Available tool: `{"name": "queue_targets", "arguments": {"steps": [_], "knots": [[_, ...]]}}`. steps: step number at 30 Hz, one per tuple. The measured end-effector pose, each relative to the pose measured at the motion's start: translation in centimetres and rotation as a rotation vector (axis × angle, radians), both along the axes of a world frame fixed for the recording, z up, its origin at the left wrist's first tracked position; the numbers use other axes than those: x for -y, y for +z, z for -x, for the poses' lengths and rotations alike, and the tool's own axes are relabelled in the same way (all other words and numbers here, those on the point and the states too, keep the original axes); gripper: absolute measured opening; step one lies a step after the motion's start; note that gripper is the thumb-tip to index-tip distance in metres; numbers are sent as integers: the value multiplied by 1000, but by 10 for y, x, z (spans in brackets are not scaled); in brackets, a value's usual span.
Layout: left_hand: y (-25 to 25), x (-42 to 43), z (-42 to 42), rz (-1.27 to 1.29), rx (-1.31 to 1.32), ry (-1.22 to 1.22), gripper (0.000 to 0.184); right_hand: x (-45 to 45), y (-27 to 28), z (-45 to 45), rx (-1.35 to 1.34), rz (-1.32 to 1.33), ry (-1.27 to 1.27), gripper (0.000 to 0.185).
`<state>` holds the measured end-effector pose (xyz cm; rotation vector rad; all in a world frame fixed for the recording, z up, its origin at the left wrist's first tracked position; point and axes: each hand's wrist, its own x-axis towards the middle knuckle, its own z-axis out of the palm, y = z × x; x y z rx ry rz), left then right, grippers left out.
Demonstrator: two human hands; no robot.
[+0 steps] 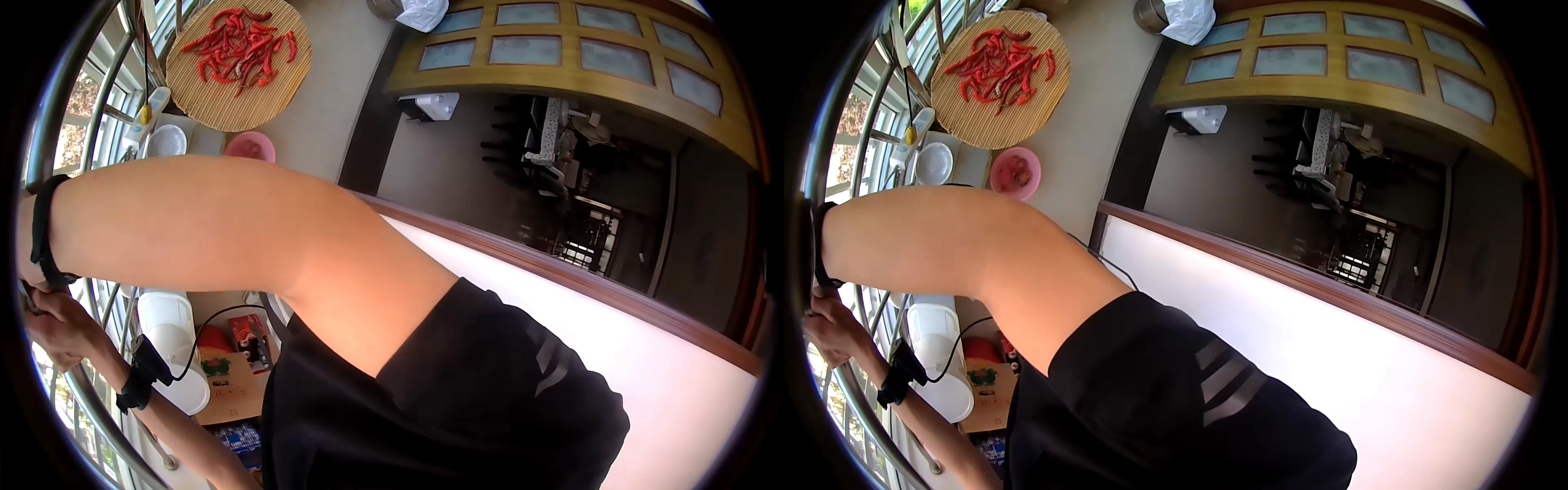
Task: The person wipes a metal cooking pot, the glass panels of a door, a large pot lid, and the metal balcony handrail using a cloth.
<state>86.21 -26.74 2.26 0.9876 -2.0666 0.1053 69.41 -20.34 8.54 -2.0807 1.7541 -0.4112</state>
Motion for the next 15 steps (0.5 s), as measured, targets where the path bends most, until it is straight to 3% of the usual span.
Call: {"name": "queue_targets", "arguments": {"steps": [7, 15], "knots": [[33, -29, 16, 333, 123, 128, 34, -9, -21, -11, 97, 207, -51, 24], [37, -49, 2, 205, 189, 115, 32, -15, -40, 7, 172, 327, -119, 26]]}}
